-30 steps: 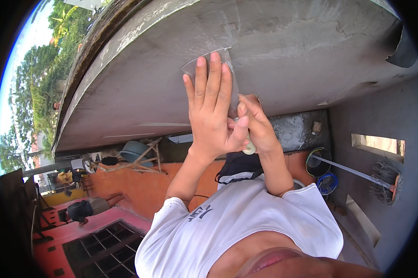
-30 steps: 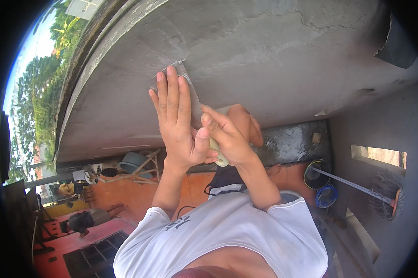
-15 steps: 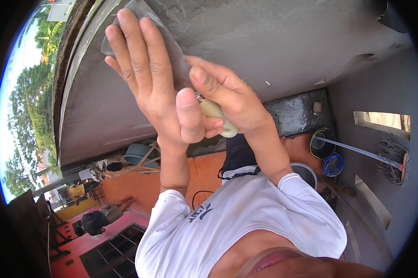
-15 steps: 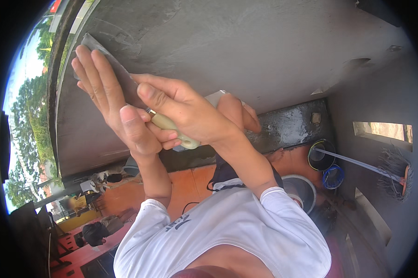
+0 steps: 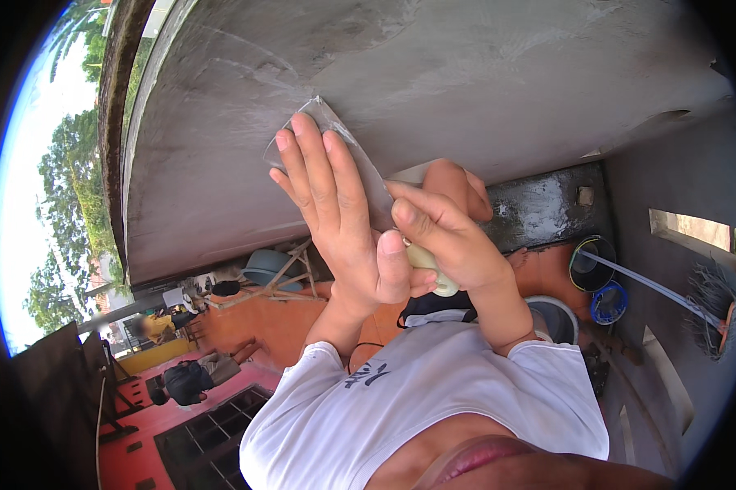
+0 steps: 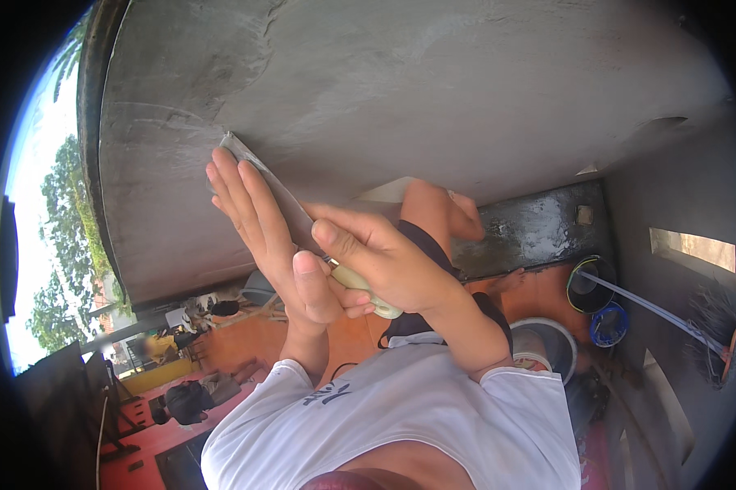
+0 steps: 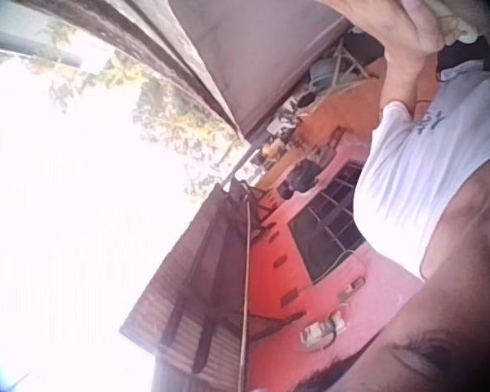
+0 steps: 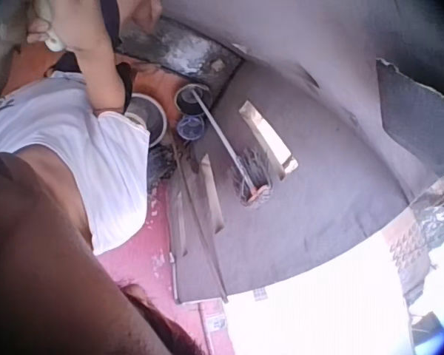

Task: The person uses a trowel to smooth a wet plaster or cement surface on a ceiling. They repeatedly scrape and flatten the material with both hands, occasionally touching the surface with their fingers to check the finish.

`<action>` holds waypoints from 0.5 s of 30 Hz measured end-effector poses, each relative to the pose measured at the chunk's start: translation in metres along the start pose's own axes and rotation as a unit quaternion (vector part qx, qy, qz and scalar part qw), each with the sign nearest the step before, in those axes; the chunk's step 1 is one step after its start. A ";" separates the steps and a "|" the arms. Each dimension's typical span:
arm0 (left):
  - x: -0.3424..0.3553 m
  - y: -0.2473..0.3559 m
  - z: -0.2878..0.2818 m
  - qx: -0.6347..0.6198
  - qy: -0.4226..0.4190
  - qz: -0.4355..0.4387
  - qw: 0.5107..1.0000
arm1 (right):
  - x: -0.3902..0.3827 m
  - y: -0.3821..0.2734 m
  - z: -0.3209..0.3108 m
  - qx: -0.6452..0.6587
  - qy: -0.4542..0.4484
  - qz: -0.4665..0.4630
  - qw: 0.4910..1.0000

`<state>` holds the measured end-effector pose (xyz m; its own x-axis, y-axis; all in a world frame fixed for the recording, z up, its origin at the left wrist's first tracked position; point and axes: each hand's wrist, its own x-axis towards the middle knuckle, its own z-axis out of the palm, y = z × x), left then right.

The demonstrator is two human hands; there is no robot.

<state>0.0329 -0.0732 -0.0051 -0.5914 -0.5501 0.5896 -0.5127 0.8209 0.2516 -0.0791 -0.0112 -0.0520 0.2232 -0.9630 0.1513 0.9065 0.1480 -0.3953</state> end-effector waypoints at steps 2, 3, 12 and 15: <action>0.001 0.003 -0.006 -0.011 -0.015 -0.004 1.000 | -0.006 0.000 0.005 0.065 -0.007 0.008 0.998; 0.001 0.005 -0.010 -0.011 -0.021 -0.006 1.000 | -0.008 0.001 0.006 0.039 0.003 0.010 0.999; 0.000 0.007 -0.006 -0.035 -0.013 0.000 0.999 | -0.016 -0.013 0.012 -0.123 0.030 0.009 0.992; -0.004 0.005 0.010 -0.011 0.007 0.001 1.000 | -0.010 -0.032 -0.006 -0.172 0.000 0.027 0.985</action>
<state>0.0264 -0.0682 -0.0139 -0.5835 -0.5458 0.6014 -0.4966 0.8257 0.2675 -0.1125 -0.0073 -0.0464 0.2677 -0.9556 0.1227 0.7185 0.1132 -0.6863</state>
